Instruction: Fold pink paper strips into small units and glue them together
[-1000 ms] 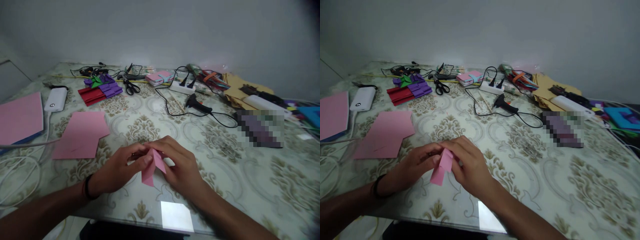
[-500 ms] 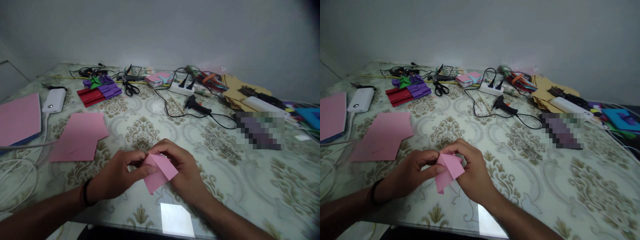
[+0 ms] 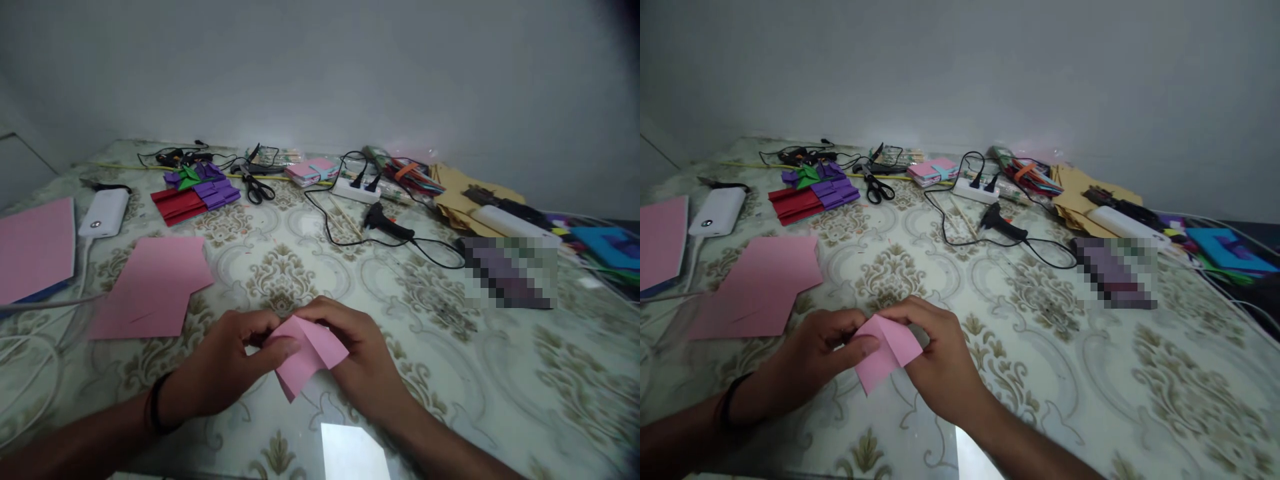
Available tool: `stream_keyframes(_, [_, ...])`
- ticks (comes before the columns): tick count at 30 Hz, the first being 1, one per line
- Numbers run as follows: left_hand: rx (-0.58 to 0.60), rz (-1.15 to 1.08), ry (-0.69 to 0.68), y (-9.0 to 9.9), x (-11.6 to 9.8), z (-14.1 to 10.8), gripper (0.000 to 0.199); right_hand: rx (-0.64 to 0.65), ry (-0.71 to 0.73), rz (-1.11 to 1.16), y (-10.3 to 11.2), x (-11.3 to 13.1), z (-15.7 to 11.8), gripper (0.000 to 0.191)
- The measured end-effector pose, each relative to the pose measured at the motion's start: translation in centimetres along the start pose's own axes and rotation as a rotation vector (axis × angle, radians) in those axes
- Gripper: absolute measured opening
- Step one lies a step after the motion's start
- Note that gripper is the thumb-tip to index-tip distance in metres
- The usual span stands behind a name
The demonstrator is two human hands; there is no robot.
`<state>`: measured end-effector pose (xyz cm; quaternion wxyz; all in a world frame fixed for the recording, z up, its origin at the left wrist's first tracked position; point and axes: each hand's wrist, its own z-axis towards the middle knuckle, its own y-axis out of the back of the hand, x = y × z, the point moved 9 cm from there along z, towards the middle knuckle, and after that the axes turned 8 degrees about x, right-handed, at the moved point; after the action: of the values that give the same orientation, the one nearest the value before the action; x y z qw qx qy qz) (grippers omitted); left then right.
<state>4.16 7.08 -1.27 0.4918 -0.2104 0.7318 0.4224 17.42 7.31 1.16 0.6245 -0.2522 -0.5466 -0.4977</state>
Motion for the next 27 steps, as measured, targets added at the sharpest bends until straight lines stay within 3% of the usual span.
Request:
stream_keyframes(7, [-0.068,0.014,-0.008,0.7,0.1,-0.2,0.029,0.001,-0.061,-0.008,0.2,-0.3,0.0,0.023])
stream_keyframes(12, [-0.124,0.097,0.005,1.9,0.1,-0.4,0.024,0.100,-0.166,0.182,0.3,-1.9,0.1,0.023])
stream_keyframes(15, [-0.118,0.134,0.020,2.2,0.1,-0.4,0.021,0.076,-0.166,0.274,0.9,-2.1,0.1,0.028])
stream_keyframes(21, [-0.047,0.138,0.011,1.2,-0.2,-0.1,0.020,0.078,-0.294,0.042,0.2,-2.2,0.1,0.016])
stream_keyframes(27, [-0.059,0.024,0.029,1.7,0.1,-0.1,0.027,-0.007,-0.322,0.070,0.7,-2.8,0.0,0.017])
